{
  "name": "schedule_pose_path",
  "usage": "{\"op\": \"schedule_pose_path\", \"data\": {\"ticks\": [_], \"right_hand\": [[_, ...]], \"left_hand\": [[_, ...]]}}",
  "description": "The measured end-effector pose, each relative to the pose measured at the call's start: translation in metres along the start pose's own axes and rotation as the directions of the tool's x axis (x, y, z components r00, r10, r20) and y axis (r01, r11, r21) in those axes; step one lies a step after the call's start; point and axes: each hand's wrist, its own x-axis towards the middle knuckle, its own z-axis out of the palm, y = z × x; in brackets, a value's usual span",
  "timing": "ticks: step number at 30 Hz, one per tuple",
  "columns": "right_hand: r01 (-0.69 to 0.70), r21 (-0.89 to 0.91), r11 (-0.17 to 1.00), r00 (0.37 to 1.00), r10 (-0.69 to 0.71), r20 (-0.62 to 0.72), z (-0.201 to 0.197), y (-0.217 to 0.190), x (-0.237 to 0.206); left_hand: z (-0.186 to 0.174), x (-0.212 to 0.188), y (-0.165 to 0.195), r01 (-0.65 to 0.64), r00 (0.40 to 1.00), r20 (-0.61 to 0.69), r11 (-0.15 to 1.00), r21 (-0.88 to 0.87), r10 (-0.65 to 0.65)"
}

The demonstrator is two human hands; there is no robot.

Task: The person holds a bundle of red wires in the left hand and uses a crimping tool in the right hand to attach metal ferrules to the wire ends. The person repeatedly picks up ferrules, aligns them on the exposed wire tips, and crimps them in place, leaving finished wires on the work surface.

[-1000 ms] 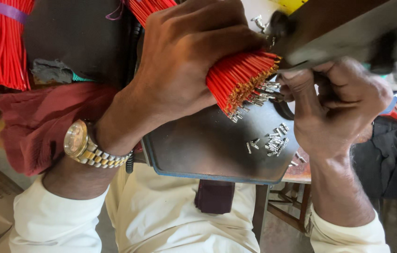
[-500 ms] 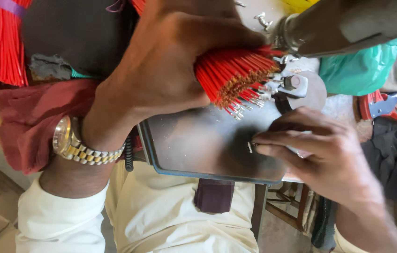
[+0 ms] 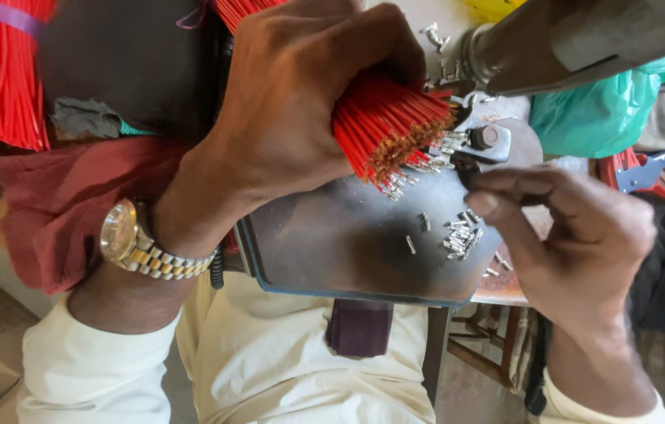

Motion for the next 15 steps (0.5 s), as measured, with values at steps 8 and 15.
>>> {"op": "schedule_pose_path", "data": {"ticks": [8,15], "right_hand": [[0.067,0.090,0.994,0.990,-0.055,-0.126,-0.001,0.011,0.023],[0.000,0.210,0.978,0.973,0.048,-0.225,0.025,0.021,0.031]], "left_hand": [[-0.001,0.002,-0.001,-0.094,0.995,-0.024,0.995,0.033,0.094],[0.005,-0.002,-0.003,-0.066,0.995,-0.067,0.997,0.032,0.068]]}}
